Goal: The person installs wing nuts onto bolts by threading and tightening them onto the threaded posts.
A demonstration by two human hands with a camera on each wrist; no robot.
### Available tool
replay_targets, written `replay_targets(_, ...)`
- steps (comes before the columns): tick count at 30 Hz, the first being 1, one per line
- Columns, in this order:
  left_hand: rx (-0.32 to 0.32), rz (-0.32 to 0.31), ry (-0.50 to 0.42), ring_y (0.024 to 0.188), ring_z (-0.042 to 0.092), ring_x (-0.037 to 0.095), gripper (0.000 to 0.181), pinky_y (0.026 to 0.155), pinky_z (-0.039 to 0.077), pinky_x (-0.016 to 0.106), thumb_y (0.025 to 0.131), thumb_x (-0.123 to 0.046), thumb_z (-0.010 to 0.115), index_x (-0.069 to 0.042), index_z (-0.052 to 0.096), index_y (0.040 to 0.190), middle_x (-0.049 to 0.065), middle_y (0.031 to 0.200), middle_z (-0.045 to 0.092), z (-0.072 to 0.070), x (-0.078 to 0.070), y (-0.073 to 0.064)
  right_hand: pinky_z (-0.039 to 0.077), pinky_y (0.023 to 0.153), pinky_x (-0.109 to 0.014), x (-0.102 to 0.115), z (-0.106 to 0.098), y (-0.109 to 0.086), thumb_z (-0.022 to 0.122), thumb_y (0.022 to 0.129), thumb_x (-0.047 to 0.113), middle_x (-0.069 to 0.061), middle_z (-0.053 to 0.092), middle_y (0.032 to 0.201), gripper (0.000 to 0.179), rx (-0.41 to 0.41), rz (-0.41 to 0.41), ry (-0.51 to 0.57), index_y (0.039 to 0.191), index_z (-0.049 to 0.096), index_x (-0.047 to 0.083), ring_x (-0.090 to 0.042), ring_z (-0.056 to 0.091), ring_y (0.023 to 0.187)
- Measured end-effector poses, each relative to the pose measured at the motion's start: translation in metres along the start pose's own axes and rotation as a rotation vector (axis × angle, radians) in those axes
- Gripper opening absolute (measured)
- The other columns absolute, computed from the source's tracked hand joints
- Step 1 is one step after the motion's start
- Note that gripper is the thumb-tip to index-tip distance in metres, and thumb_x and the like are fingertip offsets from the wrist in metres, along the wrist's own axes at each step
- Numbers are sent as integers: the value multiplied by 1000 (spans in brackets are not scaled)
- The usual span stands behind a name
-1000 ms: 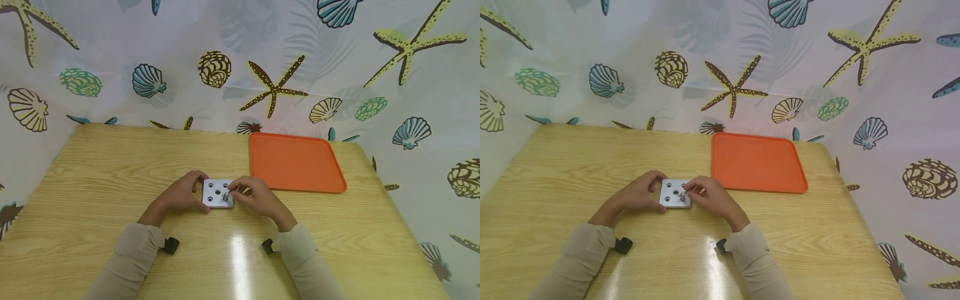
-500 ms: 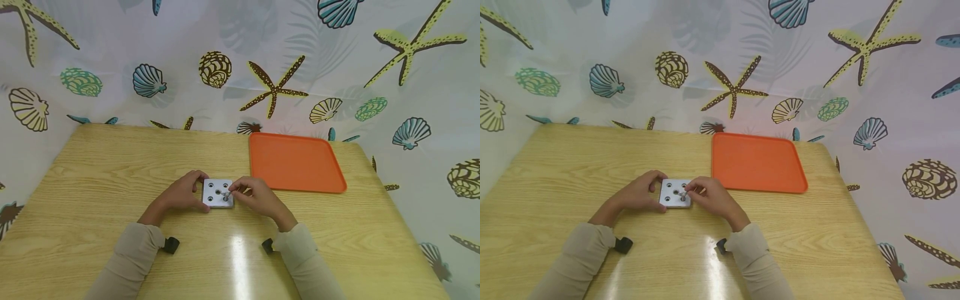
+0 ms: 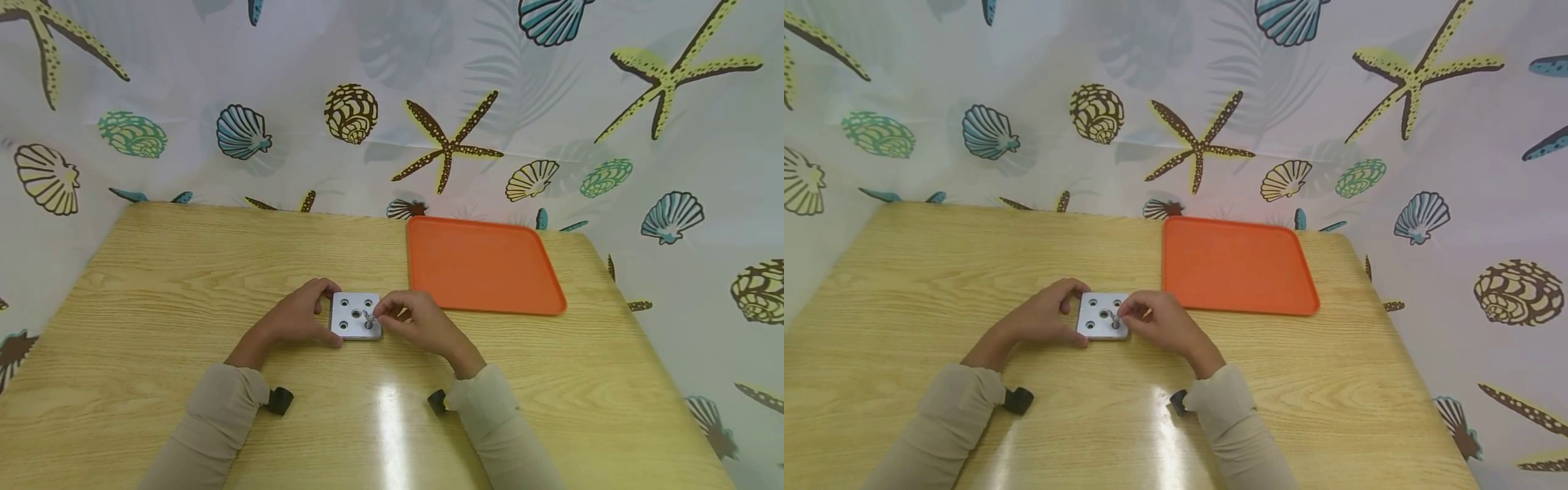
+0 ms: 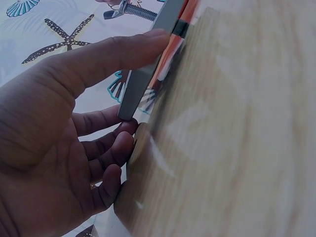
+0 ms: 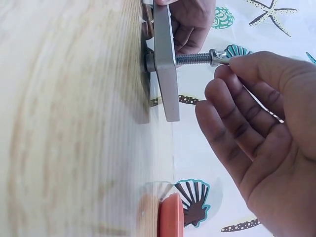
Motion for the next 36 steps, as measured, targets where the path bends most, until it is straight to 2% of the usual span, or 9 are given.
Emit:
replay_targets(5,-2,-3,5,94,47,20,85,79,40,32,64,-33,95,-10,51,133,8,123,55,0,0,0,54,72,-25,1,1,0,68,93,8,-8,72,93,8,6,-4,-16,100,71,6,-10,61,81)
replay_targets(12,0,-8,0,94,46,21,85,78,40,33,64,-34,95,-10,51,134,8,123,55,1,1,0,55,74,-24,3,3,0,68,94,9,-7,69,90,23,26,-24,-1,117,67,5,-9,61,82)
replay_targets(16,3,-9,0,96,46,21,85,80,41,33,65,-34,94,-10,51,134,8,125,55,2,0,1,55,75,-24,3,5,0,67,94,9,-7,68,89,28,37,-37,6,121,65,3,-8,60,81)
replay_targets(26,-8,-16,23,95,47,21,86,79,41,33,65,-35,94,-11,51,134,7,126,55,0,1,0,54,76,-23,2,6,0,66,96,12,-6,68,90,27,55,-36,-17,122,65,5,-8,60,83)
replay_targets(36,-6,-6,14,93,46,21,85,78,40,32,65,-35,94,-10,51,134,8,125,55,1,1,0,55,73,-24,0,1,1,64,95,8,-7,71,91,18,2,-24,-26,112,70,5,-10,62,81)
Point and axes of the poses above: each hand's wrist, its own y-axis towards the middle knuckle, its own z-axis out of the palm, x = y × z, the point moved 6 cm from there along y, towards the middle knuckle
